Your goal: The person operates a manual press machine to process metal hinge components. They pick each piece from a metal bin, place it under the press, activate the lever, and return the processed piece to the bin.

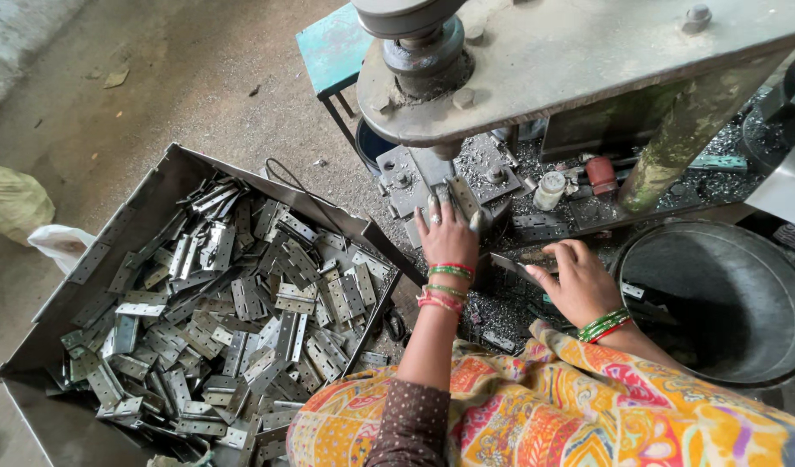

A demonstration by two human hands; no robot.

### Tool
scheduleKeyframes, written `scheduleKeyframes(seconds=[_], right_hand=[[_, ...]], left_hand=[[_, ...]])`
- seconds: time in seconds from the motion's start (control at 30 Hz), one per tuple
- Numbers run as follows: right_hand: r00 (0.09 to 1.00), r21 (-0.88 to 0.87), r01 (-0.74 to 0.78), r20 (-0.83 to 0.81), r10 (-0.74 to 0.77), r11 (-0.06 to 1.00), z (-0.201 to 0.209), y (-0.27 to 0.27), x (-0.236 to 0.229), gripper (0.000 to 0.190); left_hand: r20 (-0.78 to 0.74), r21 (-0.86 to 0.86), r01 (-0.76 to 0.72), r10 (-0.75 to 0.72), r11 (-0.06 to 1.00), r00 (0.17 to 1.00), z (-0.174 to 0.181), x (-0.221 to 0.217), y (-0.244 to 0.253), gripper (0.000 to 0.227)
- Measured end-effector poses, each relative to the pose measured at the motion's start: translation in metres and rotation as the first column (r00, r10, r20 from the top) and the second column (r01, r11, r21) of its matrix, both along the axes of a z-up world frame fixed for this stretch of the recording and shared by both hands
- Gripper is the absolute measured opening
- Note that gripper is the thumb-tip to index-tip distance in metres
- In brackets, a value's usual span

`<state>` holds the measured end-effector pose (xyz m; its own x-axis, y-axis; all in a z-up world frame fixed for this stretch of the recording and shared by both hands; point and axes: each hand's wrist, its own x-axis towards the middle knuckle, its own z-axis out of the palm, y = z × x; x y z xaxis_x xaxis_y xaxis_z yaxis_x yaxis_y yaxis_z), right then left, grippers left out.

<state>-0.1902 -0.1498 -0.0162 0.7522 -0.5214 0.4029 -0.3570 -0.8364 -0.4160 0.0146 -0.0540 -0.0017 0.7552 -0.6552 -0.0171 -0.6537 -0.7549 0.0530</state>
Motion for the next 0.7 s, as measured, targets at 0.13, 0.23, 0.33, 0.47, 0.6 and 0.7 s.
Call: scheduleKeyframes(seconds=[0.13, 0.23, 0.33, 0.47, 0.6, 0.7], right_hand=[[0.998, 0.002, 0.005, -0.057, -0.005, 1.0, -0.005, -0.003, 0.001, 0.047], [0.997, -0.035, -0.019, -0.08, 0.016, 0.999, -0.028, -0.006, -0.005, 0.052], [0.912, 0.017, -0.091, -0.4, 0.09, 0.996, -0.066, -0.007, -0.014, 0.061], [0.787, 0.186, -0.072, -0.593, 0.171, 0.98, -0.112, -0.01, -0.023, 0.057], [0.673, 0.361, 0.01, -0.692, 0.261, 0.932, -0.117, -0.025, -0.008, 0.055], [0.714, 0.288, -0.032, -0.664, 0.224, 0.957, -0.098, -0.033, 0.007, 0.048]], left_hand=[[0.22, -0.119, 0.036, -0.009, 0.992, 0.976, -0.01, 0.007, -0.007, 0.047], [0.282, -0.094, -0.002, 0.029, 0.996, 0.959, -0.019, 0.007, -0.011, 0.044], [0.308, -0.132, 0.01, 0.032, 0.991, 0.951, -0.018, 0.011, -0.012, 0.049], [0.183, -0.131, 0.043, -0.018, 0.99, 0.983, -0.013, 0.011, -0.001, 0.05], [0.212, -0.173, 0.072, -0.034, 0.982, 0.977, -0.017, 0.006, 0.005, 0.049], [0.403, -0.205, 0.123, -0.031, 0.971, 0.914, -0.016, 0.017, -0.001, 0.043]])
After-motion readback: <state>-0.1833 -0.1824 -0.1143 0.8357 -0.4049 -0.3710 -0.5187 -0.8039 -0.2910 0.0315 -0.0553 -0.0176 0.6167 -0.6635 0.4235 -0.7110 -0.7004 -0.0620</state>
